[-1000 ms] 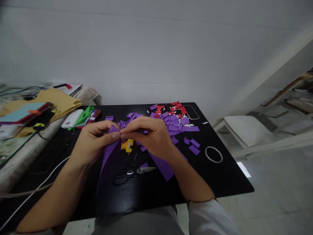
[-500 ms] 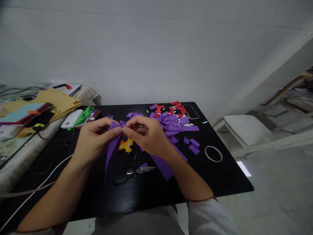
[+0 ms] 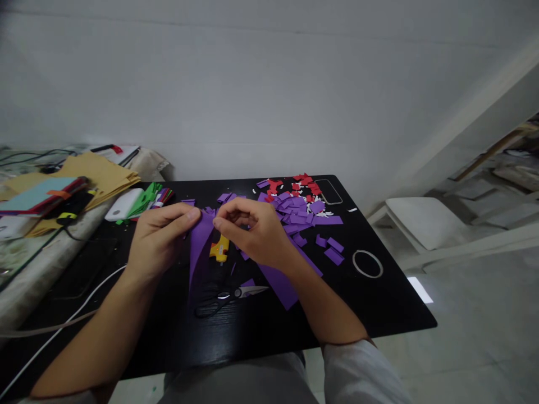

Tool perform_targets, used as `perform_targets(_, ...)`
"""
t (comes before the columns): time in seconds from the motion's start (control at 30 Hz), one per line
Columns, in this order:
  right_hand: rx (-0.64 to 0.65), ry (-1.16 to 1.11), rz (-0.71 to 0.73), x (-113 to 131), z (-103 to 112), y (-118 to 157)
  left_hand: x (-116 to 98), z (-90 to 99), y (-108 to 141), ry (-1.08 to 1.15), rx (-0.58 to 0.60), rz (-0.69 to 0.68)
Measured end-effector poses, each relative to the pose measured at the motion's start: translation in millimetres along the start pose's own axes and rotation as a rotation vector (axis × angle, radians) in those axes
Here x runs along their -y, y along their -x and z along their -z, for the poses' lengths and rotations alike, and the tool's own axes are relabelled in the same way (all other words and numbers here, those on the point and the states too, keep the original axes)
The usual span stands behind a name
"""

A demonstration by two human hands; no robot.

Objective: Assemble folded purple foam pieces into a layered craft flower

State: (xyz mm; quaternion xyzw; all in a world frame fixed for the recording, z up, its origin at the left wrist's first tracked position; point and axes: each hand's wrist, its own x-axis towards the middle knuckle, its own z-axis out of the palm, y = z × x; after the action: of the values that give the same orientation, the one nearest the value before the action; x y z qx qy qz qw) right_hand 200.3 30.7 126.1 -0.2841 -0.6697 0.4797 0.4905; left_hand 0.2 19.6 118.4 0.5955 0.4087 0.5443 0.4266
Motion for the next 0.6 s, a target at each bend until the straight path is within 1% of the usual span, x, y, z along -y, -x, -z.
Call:
perform_targets(0.07, -0.013, -0.023, -0.011, 0.1, 0.0, -0.3, -0.1, -0.8, -0.6, -0.021, -0.005, 0.006)
perform_targets(0.23, -0.037, -0.048, -0.040, 0.5, 0.5, -1.2, -5.2, -4.6, -0.9, -0.097, -0.103, -0.029)
perform_targets(0.33, -0.048, -0.052, -0.039, 0.8, -0.2, -1.6, -5.6, -5.3, -0.9, -0.111, -0.132, -0.045)
perform_targets(0.4, -0.056, -0.051, -0.044, 1.1, -0.7, -1.9, -3.6, -4.5, -1.5, -0.095, -0.114, -0.044)
perform_targets(0.53, -0.080, -0.073, -0.034, 1.3, 0.0, -2.9, 1.3, -2.5, -3.2, 0.007, -0.006, 0.008)
perform_targets(0.6, -0.084, -0.089, -0.031, 1.1, 0.9, -3.5, 2.3, -2.5, -3.1, 0.041, 0.017, 0.034)
